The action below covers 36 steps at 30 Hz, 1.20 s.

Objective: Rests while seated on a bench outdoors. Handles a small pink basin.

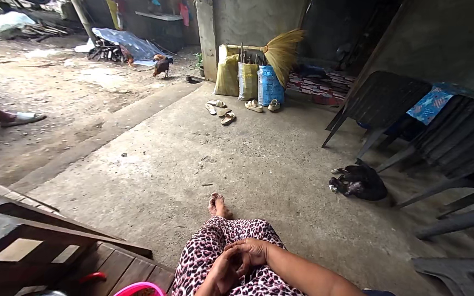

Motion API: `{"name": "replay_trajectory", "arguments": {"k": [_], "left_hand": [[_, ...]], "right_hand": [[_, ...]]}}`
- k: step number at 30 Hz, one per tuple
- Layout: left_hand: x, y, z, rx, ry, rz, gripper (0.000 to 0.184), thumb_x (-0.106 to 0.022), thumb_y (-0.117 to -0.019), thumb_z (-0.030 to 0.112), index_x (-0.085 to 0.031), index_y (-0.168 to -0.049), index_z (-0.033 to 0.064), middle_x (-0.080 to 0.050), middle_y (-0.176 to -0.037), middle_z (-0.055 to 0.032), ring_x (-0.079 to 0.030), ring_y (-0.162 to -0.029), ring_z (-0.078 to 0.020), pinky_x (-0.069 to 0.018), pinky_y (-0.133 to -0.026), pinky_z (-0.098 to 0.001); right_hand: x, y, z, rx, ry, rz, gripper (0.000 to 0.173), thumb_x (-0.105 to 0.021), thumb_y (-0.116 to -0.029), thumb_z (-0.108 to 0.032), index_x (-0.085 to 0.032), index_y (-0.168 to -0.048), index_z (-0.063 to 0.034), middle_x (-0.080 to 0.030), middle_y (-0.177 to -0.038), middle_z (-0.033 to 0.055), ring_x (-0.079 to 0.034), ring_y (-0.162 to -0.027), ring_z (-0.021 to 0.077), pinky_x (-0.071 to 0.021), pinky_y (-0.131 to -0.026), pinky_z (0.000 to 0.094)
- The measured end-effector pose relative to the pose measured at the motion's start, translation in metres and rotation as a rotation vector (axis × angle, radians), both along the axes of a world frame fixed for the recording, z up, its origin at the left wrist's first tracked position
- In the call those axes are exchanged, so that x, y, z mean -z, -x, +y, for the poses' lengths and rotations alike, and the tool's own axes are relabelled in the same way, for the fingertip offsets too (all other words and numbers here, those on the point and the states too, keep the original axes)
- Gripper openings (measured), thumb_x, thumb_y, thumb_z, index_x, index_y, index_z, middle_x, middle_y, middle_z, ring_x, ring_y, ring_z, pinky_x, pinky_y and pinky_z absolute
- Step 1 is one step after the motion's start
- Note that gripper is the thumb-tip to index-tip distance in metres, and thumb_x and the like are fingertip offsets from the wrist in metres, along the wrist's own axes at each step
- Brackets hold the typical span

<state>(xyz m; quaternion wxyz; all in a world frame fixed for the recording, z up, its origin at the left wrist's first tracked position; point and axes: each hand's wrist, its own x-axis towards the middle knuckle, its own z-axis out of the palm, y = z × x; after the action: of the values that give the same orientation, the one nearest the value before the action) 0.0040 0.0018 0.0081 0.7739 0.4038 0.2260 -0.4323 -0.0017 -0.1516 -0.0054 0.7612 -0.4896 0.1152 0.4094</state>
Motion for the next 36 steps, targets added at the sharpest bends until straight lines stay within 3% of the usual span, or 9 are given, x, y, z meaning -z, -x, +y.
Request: {"name": "replay_trajectory", "arguments": {"k": [7, 13, 16, 21, 23, 25, 26, 28, 36], "left_hand": [[0.031, -0.005, -0.001, 0.024, -0.028, -0.004, 0.023, -0.044, -0.1046, 0.019, -0.062, -0.1, 0.0042, -0.066, -0.078, -0.0107, -0.066, -0.072, -0.0226, -0.057, -0.067, -0.0402], [0.037, -0.007, 0.005, 0.097, 0.008, -0.054, 0.033, -0.04, -0.1068, 0.024, -0.062, -0.126, 0.0072, -0.069, -0.088, -0.0144, -0.068, -0.078, -0.0242, -0.057, -0.07, -0.0405], [0.026, -0.006, 0.004, 0.066, -0.027, -0.011, 0.03, -0.041, -0.1058, 0.019, -0.06, -0.124, 0.0051, -0.068, -0.087, -0.014, -0.067, -0.076, -0.0231, -0.0574, -0.069, -0.0389], [0.013, -0.004, 0.001, 0.079, -0.052, -0.004, 0.019, -0.042, -0.1047, 0.011, -0.056, -0.116, 0.0046, -0.067, -0.087, -0.0103, -0.068, -0.078, -0.0205, -0.0581, -0.072, -0.0372], [-0.035, 0.003, -0.012, 0.065, -0.273, 0.02, 0.019, -0.035, -0.1096, 0.011, -0.051, -0.12, 0.007, -0.056, -0.088, -0.0063, -0.059, -0.078, -0.0165, -0.0511, -0.074, -0.0317], [-0.034, 0.002, -0.006, 0.102, -0.168, -0.025, 0.018, -0.039, -0.109, 0.01, -0.05, -0.123, 0.0055, -0.055, -0.085, -0.0068, -0.058, -0.076, -0.0163, -0.0497, -0.072, -0.0312], [-0.004, -0.003, 0.004, 0.154, 0.02, -0.085, 0.019, -0.045, -0.1072, 0.011, -0.051, -0.125, 0.0045, -0.062, -0.084, -0.0077, -0.064, -0.076, -0.0168, -0.0549, -0.069, -0.0321], [0.01, -0.004, -0.001, 0.077, 0.044, -0.031, 0.009, -0.053, -0.1042, 0.013, -0.053, -0.112, 0.0077, -0.062, -0.075, -0.0067, -0.063, -0.066, -0.0178, -0.0538, -0.06, -0.0337], [0.031, -0.003, -0.003, -0.002, -0.001, -0.001, 0.018, -0.047, -0.103, 0.014, -0.061, -0.103, 0.0022, -0.066, -0.079, -0.0123, -0.067, -0.073, -0.0242, -0.0581, -0.069, -0.0416]], "right_hand": [[0.026, -0.003, -0.003, 0.023, -0.06, 0.0, 0.039, -0.042, -0.1107, -0.027, -0.052, -0.142, -0.0055, -0.066, -0.124, 0.0188, -0.067, -0.109, 0.0302, -0.0571, -0.09, 0.0498], [0.046, -0.002, -0.003, 0.049, -0.075, -0.027, 0.04, -0.053, -0.1062, -0.019, -0.05, -0.143, -0.0043, -0.068, -0.122, 0.0165, -0.069, -0.108, 0.0274, -0.058, -0.092, 0.0469], [0.036, -0.001, -0.002, 0.075, -0.069, -0.031, 0.038, -0.056, -0.1035, -0.013, -0.051, -0.14, -0.0024, -0.07, -0.115, 0.0142, -0.07, -0.102, 0.0246, -0.059, -0.09, 0.045], [-0.048, 0.009, 0.002, 0.051, 0.097, -0.008, 0.036, -0.044, -0.1046, 0.0, -0.045, -0.14, 0.0022, -0.066, -0.115, 0.0157, -0.066, -0.098, 0.0215, -0.0549, -0.087, 0.0401], [-0.091, 0.009, 0.015, 0.081, 0.295, 0.115, 0.034, -0.035, -0.1088, -0.001, -0.044, -0.142, -0.0007, -0.062, -0.119, 0.015, -0.063, -0.102, 0.0218, -0.0524, -0.091, 0.0388], [-0.061, 0.008, 0.013, 0.139, 0.254, 0.124, 0.032, -0.038, -0.1101, -0.008, -0.05, -0.139, -0.0019, -0.065, -0.115, 0.0164, -0.067, -0.099, 0.025, -0.0544, -0.087, 0.0404], [-0.012, 0.001, -0.007, 0.008, 0.019, 0.037, 0.036, -0.039, -0.1107, -0.014, -0.045, -0.144, -0.0022, -0.066, -0.122, 0.0172, -0.069, -0.106, 0.026, -0.058, -0.089, 0.0418], [0.029, -0.005, -0.012, 0.01, -0.089, 0.016, 0.035, -0.044, -0.1092, -0.023, -0.051, -0.14, -0.0068, -0.07, -0.117, 0.0139, -0.071, -0.101, 0.0254, -0.0609, -0.082, 0.0425], [0.035, -0.004, -0.009, 0.001, -0.072, -0.025, 0.041, -0.044, -0.1102, -0.028, -0.051, -0.144, -0.0066, -0.066, -0.126, 0.0173, -0.067, -0.112, 0.0291, -0.0559, -0.095, 0.0491]]}}
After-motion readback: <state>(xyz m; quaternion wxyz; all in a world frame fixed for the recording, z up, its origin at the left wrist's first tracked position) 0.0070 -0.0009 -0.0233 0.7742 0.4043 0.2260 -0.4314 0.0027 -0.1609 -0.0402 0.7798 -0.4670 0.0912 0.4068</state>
